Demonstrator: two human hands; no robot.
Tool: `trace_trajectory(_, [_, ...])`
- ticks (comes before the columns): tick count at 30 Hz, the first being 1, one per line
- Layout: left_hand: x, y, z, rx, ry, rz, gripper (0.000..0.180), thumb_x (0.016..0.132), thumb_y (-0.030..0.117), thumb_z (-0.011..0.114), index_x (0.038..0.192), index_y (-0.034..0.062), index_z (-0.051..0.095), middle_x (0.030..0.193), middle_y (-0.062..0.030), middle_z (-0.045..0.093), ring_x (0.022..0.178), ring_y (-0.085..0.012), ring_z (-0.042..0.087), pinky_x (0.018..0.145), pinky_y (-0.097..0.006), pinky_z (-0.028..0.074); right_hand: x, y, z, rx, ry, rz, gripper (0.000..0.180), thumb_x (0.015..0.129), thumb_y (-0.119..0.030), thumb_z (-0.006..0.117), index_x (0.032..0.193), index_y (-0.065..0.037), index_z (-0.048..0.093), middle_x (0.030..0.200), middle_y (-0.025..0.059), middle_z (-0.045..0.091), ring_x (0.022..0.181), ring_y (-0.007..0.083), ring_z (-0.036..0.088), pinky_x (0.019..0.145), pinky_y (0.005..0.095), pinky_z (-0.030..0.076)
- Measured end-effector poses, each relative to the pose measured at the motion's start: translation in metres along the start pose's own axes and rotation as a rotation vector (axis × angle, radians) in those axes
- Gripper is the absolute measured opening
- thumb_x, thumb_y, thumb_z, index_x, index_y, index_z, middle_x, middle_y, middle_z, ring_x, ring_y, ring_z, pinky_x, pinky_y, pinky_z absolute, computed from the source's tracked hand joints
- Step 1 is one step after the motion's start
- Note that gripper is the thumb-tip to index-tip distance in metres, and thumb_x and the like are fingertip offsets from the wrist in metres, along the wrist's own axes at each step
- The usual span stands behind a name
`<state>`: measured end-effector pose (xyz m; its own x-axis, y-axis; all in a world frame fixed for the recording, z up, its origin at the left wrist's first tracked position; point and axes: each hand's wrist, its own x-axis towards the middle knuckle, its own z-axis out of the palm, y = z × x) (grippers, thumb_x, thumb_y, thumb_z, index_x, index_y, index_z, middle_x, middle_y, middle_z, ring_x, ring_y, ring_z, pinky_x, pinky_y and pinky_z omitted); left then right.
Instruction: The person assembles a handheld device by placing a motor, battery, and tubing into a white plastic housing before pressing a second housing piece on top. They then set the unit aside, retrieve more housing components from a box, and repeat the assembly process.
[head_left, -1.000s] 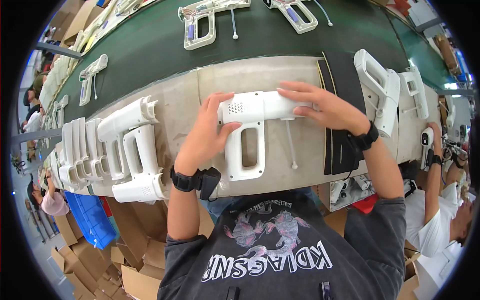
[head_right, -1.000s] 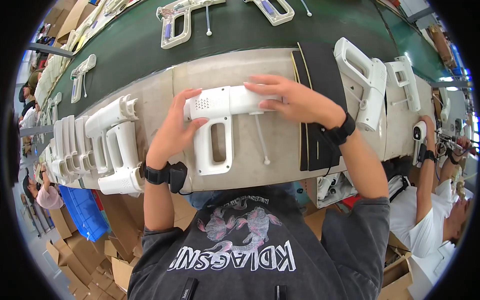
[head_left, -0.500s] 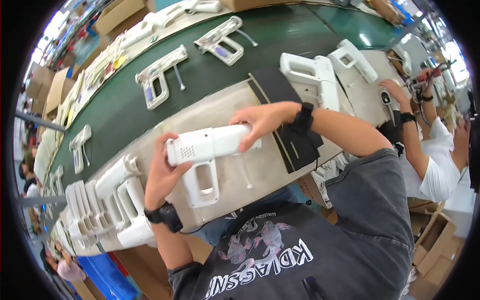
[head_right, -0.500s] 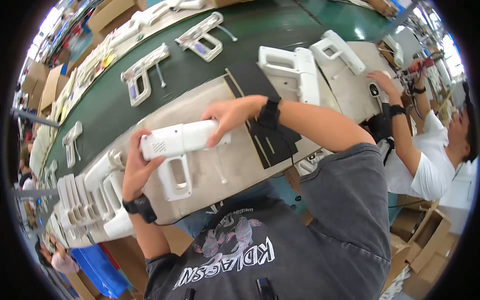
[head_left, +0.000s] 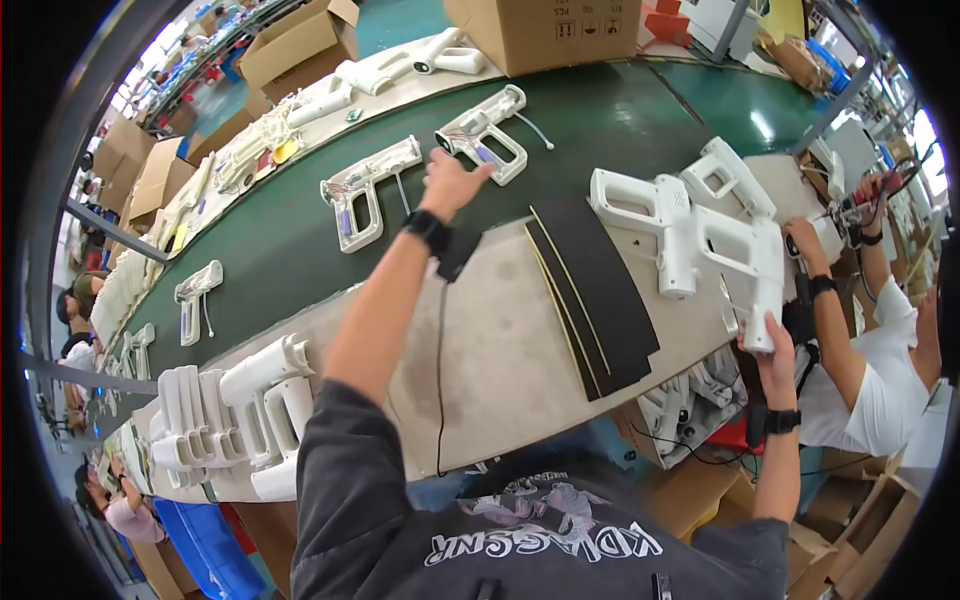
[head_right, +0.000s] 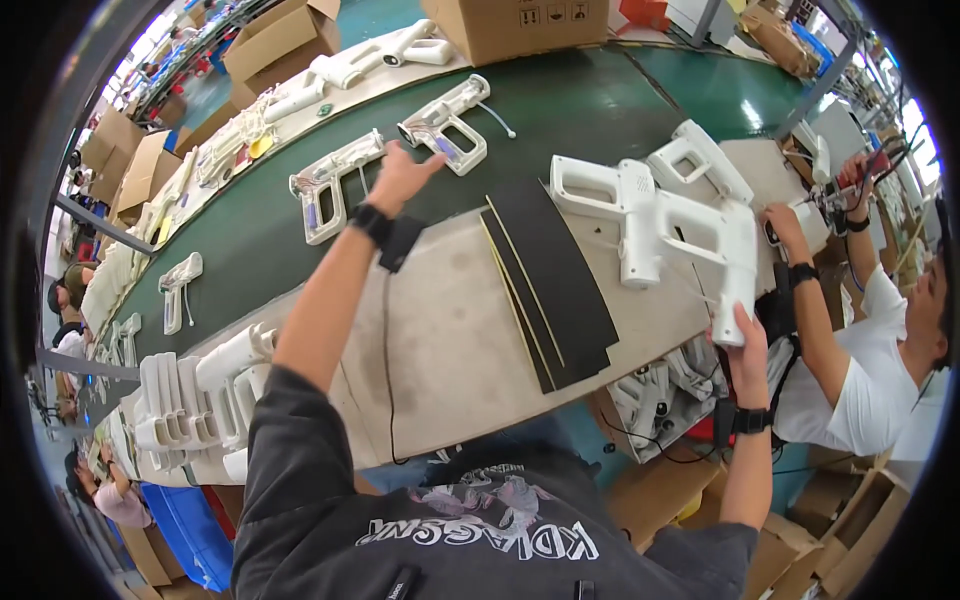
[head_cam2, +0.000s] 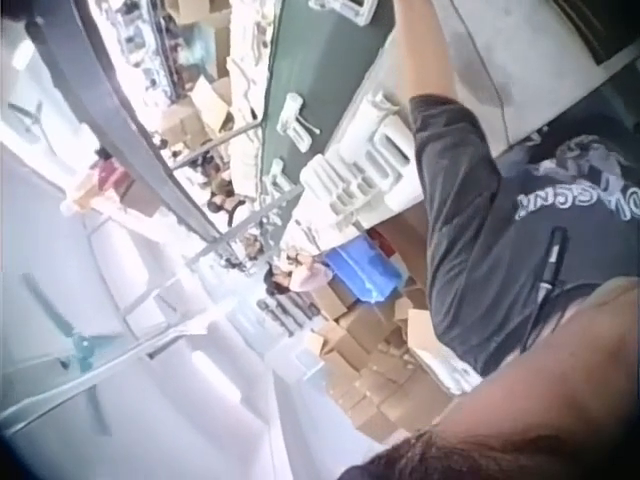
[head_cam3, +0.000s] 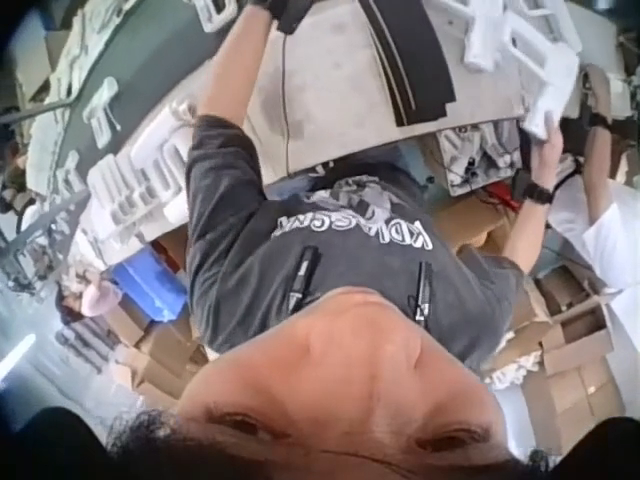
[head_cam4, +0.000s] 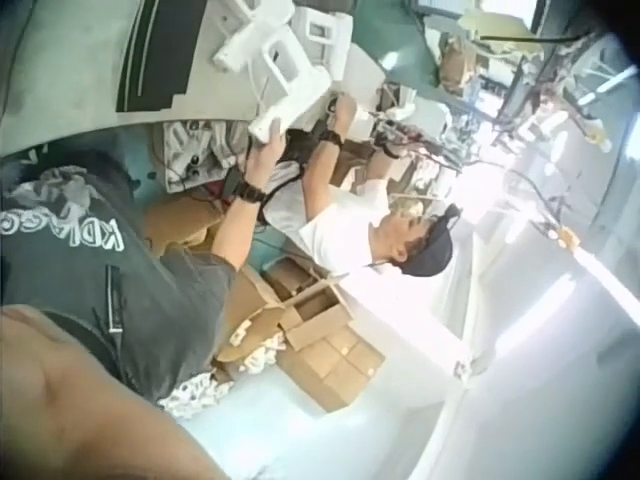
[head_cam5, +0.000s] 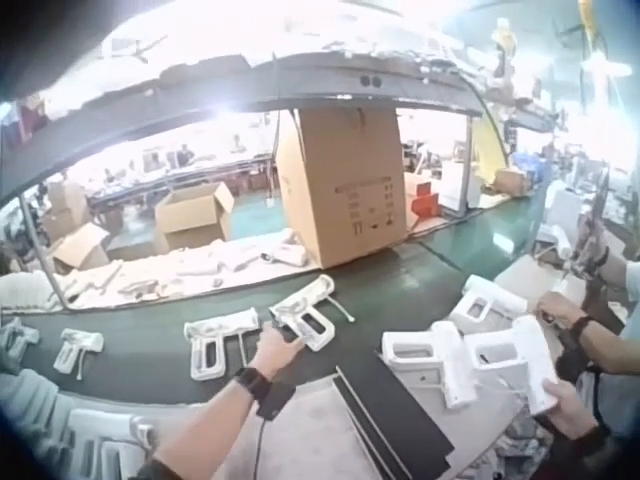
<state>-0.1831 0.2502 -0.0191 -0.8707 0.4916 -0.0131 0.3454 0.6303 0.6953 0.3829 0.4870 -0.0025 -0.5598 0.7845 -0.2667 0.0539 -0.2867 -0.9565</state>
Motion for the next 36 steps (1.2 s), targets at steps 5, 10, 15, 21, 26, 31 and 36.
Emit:
trace_trajectory(5, [0.052, 0.041, 0.081, 0.029, 0.143, -0.599, 0.138, 0.063, 0.068, 0.088, 0.148, -0.0158, 0.018, 0.146, -0.0250, 0.040, 0.138, -0.0360, 0.039, 0.112, -0.049, 0.037, 0.020, 0.025, -0.031, 0.140, 0.157, 0.092, 0.044, 0.102, -0.041, 0.061, 0.124, -0.002, 0.063, 0.100, 0.0100, 0.071, 0.081, 0.0235, 0.071, 0.067, 0.0340, 0.060])
trace_trajectory(10, [0.050, 0.080, 0.104, 0.140, 0.208, -0.668, 0.149, 0.060, 0.060, 0.092, 0.160, -0.0059, 0.003, 0.146, -0.0147, 0.040, 0.133, -0.0279, 0.043, 0.106, -0.048, 0.042, 0.044, 0.057, -0.035, -0.435, 0.299, -0.030, 0.049, 0.101, -0.044, 0.066, 0.110, 0.004, 0.070, 0.091, 0.0043, 0.068, 0.082, 0.0125, 0.063, 0.073, 0.0294, 0.049])
trace_trajectory(15, [0.049, 0.087, 0.082, -0.017, 0.184, -0.669, 0.136, 0.063, 0.044, 0.092, 0.159, -0.0045, 0.009, 0.146, -0.0152, 0.039, 0.134, -0.0292, 0.043, 0.105, -0.050, 0.045, 0.068, 0.052, -0.043, -0.927, 0.377, -0.207, 0.054, 0.101, -0.045, 0.066, 0.122, 0.005, 0.067, 0.098, 0.0087, 0.063, 0.085, 0.0163, 0.056, 0.079, 0.0314, 0.047])
trace_trajectory(21, [-0.018, 0.060, -0.008, -0.130, 0.212, -0.289, 0.131, 0.063, 0.043, 0.089, 0.151, -0.0180, 0.013, 0.149, -0.0338, 0.035, 0.140, -0.0459, 0.036, 0.117, -0.052, 0.035, 0.025, 0.002, 0.051, -0.632, 0.350, -0.592, 0.040, 0.103, -0.018, 0.065, 0.138, -0.001, 0.057, 0.119, 0.0027, 0.060, 0.083, 0.0076, 0.048, 0.076, 0.0232, 0.044])
trace_trajectory(26, [-0.143, 0.018, -0.077, 0.001, 0.190, -0.070, 0.121, 0.064, 0.040, 0.087, 0.147, -0.0166, 0.021, 0.141, -0.0337, 0.041, 0.134, -0.0479, 0.040, 0.113, -0.052, 0.040, -0.019, -0.019, 0.168, -0.543, -0.102, -0.696, 0.031, 0.102, -0.008, 0.061, 0.133, -0.001, 0.060, 0.117, 0.0012, 0.062, 0.087, 0.0074, 0.053, 0.079, 0.0229, 0.045])
trace_trajectory(31, [-0.284, -0.048, -0.077, 0.047, 0.187, -0.135, 0.124, 0.062, 0.034, 0.088, 0.153, -0.0126, 0.017, 0.139, -0.0318, 0.042, 0.131, -0.0454, 0.042, 0.115, -0.050, 0.036, -0.037, -0.028, 0.260, -0.623, -0.523, -0.672, 0.027, 0.098, -0.006, 0.065, 0.125, -0.002, 0.066, 0.114, 0.0056, 0.063, 0.093, 0.0090, 0.056, 0.083, 0.0231, 0.046])
trace_trajectory(36, [-0.360, -0.079, -0.051, 0.049, 0.154, -0.178, 0.122, 0.065, 0.029, 0.089, 0.154, -0.0116, 0.017, 0.140, -0.0315, 0.042, 0.130, -0.0454, 0.042, 0.114, -0.050, 0.036, 0.021, 0.012, 0.303, -1.155, -0.296, -1.000, 0.053, 0.096, -0.030, 0.071, 0.136, 0.002, 0.057, 0.132, 0.0212, 0.062, 0.117, 0.0377, 0.061, 0.101, 0.0459, 0.048])
